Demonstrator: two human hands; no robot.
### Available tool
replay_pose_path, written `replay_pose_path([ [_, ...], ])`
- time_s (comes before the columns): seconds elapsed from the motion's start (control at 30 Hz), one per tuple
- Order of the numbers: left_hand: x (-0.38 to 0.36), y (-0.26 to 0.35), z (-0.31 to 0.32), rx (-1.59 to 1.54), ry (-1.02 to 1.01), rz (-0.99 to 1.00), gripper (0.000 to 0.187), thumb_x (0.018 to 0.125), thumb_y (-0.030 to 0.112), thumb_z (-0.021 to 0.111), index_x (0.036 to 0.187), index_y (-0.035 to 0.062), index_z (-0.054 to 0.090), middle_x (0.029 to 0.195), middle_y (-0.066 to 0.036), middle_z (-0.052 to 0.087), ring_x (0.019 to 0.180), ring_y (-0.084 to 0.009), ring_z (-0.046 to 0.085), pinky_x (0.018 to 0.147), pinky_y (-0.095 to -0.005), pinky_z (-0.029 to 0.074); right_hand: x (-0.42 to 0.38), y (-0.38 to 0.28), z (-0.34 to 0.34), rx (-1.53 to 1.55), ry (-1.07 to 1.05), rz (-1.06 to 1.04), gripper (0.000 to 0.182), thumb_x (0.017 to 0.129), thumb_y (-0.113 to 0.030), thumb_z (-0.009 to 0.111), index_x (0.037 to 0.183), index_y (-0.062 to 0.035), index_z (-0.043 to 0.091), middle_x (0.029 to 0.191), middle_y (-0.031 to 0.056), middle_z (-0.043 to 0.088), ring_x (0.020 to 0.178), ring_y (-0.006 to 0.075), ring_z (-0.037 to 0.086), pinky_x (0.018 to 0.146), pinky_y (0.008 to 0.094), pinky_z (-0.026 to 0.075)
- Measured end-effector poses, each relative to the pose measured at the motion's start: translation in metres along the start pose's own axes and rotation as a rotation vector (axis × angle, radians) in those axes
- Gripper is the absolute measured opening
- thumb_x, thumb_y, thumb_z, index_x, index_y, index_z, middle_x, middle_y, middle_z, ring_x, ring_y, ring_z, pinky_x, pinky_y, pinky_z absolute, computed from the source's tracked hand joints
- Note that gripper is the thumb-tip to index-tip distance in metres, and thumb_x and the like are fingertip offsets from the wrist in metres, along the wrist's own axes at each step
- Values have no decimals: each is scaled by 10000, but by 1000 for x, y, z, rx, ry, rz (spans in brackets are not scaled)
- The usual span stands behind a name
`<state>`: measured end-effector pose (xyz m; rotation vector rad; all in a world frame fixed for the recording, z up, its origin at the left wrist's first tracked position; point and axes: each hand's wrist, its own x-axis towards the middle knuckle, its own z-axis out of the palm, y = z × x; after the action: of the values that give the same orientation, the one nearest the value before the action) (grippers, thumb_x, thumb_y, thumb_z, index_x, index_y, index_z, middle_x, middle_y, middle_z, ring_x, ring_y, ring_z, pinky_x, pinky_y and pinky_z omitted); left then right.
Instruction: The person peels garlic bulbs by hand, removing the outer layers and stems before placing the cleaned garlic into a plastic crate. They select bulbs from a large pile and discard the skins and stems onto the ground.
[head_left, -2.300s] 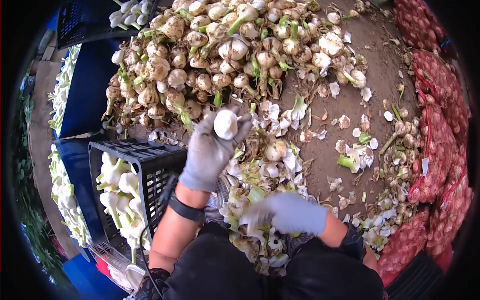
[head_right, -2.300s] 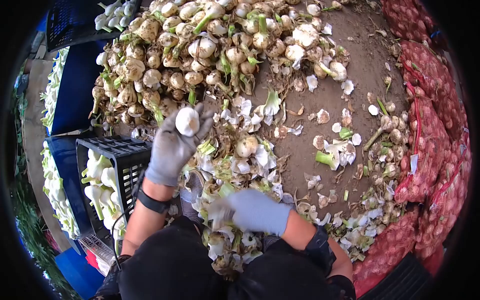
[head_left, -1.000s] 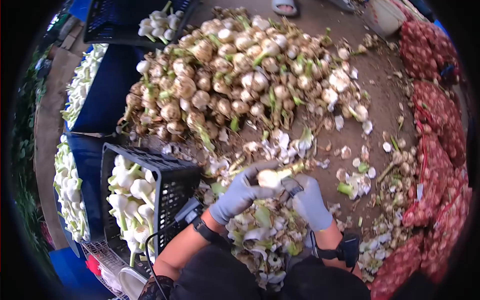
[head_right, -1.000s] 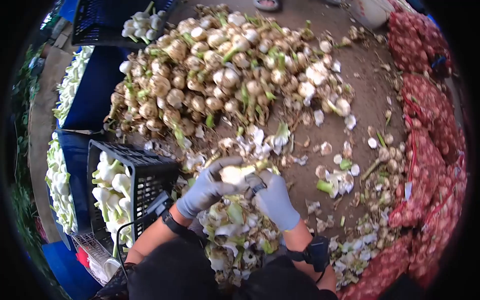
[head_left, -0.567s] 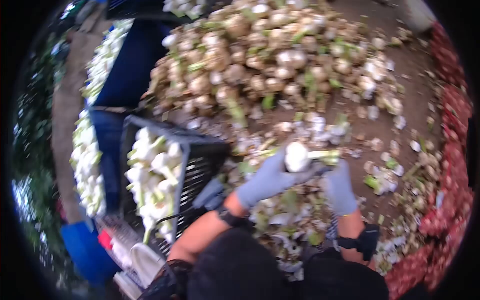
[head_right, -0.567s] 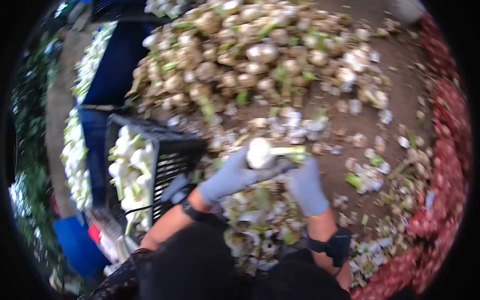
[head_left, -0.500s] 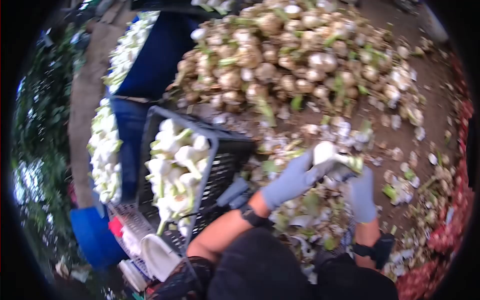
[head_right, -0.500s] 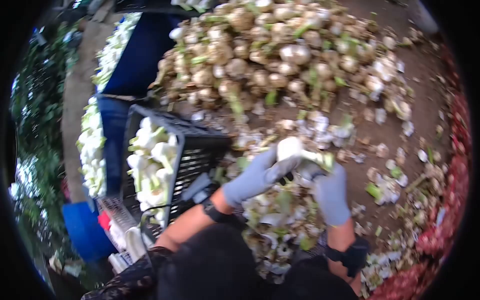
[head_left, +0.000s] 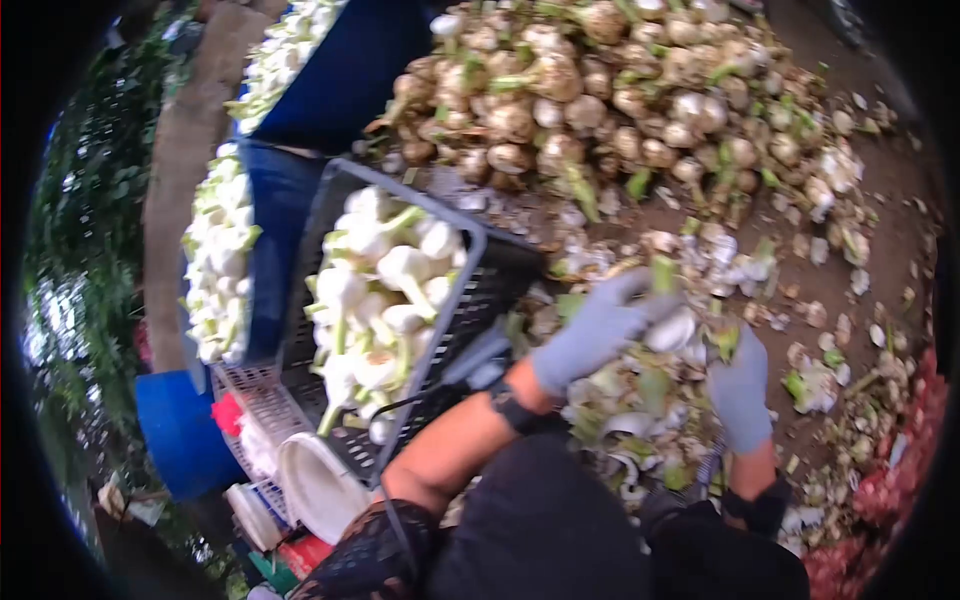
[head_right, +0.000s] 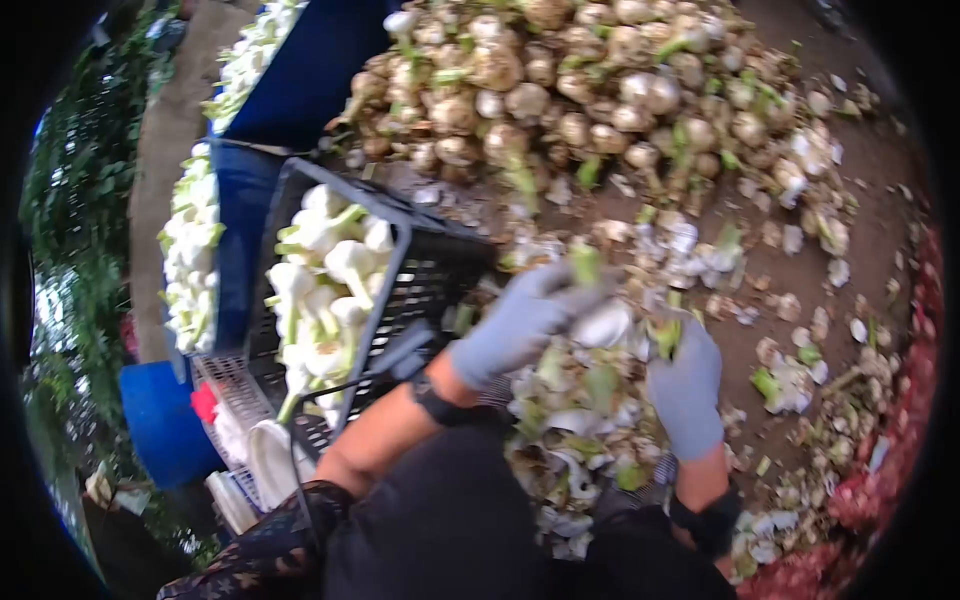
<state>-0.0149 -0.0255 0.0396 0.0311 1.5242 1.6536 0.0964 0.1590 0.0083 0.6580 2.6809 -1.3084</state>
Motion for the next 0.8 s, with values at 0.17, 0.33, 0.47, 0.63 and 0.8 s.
replay_pose_path([
  [0.17, -14, -6, -19, 280, -56, 514, 286, 1043, 176, 392, 1189, -1, 561, 1337, -157, 550, 1195, -249, 572, 973, -337, 491, -21, -10, -15, -214, -541, -18, 268, 762, -148, 636, 1018, -72, 661, 882, 190, 672, 843, 378, 655, 748, 447, 520],
  [0.33, -23, 13, -36, -711, 113, 186, 348, 1042, 236, 386, 1260, -20, 478, 1358, -169, 510, 1215, -368, 540, 1042, -436, 481, -45, -16, -21, -390, -970, -201, 289, 729, -158, 674, 1011, -98, 667, 836, 166, 662, 840, 365, 655, 753, 434, 522],
  [0.47, -33, 32, -25, -58, 307, 472, 229, 1020, 184, 459, 1134, 8, 552, 1176, -141, 598, 1093, -256, 613, 917, -341, 532, -25, -16, -32, -287, -596, -350, 343, 730, -72, 593, 1065, -113, 655, 884, 164, 655, 860, 383, 622, 747, 460, 498],
  [0.63, -121, 103, -104, 790, 1055, 628, 220, 988, 54, 481, 1131, -16, 633, 1080, -86, 672, 935, -119, 622, 770, -236, 514, 24, 33, 20, -364, -26, -329, 351, 821, -192, 638, 1169, -147, 652, 1143, 147, 637, 1000, 382, 577, 853, 445, 478],
  [0.8, -205, 93, -150, 1638, 1074, 597, 314, 926, 72, 586, 1222, -33, 586, 1145, -127, 650, 1021, -225, 628, 943, -326, 461, -39, 46, 57, -276, -668, -309, 363, 831, -264, 670, 1184, -174, 671, 1148, 129, 644, 1011, 356, 593, 886, 429, 475],
])
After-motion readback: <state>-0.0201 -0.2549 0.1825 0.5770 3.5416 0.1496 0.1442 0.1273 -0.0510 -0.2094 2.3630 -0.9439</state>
